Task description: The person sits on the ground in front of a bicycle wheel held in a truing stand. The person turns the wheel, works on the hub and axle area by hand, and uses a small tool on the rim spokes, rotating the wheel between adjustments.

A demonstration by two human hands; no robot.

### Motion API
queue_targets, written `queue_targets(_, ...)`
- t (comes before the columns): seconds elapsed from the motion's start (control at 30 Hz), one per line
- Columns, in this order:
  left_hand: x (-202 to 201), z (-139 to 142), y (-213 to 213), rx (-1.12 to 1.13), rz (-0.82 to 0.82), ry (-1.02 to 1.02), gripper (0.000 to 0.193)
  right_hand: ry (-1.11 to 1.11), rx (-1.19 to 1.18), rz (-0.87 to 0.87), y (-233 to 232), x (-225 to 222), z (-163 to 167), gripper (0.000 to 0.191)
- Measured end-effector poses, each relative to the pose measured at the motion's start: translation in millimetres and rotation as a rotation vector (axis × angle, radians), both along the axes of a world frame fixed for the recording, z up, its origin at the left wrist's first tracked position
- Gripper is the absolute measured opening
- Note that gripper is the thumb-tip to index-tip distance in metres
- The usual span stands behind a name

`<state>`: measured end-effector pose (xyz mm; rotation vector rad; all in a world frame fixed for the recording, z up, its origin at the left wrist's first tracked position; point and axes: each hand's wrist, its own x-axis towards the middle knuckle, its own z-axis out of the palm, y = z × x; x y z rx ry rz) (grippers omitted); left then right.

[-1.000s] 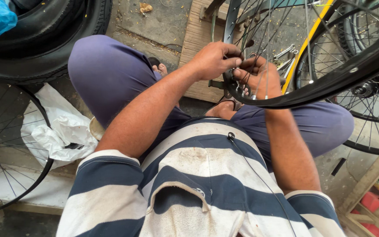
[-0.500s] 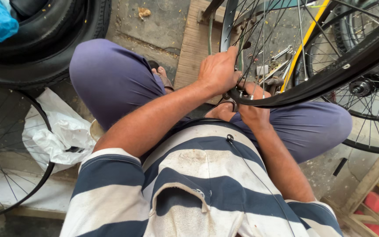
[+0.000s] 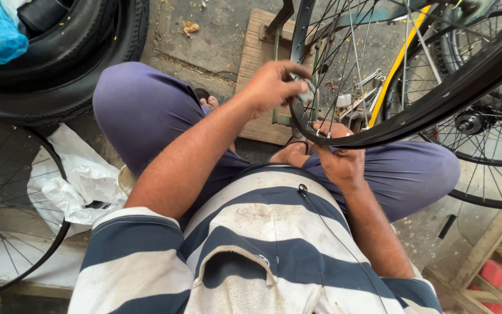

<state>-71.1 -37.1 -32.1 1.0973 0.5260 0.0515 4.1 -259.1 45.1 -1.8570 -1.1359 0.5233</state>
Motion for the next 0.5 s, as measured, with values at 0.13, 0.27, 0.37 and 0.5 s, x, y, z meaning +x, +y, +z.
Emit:
queue_targets(0.13,-4.7,-5.3,-1.2,0.751,0.061,0.121,0.027,-0.025,0.013,0.032,-2.4,0.6,7.3,0.024)
queue_targets(0.27,-3.8,-4.7,-11.9,0.676,-0.043,0.105,0.032,0.059,0.004,0.02,0.7,-1.3,16.2,0.023)
queue_targets(0.37,-2.1,-2.6,-10.8,0.7,-0.125,0.034,0.034,-0.009,0.023,0.038,3.4,-2.9,22.8,0.023)
queue_targets(0.5,-2.1,0.9,4.6,0.488,-0.304,-0.034,0.036,-0.009,0.033,0.034,6.9,-3.7,35.1,0.017)
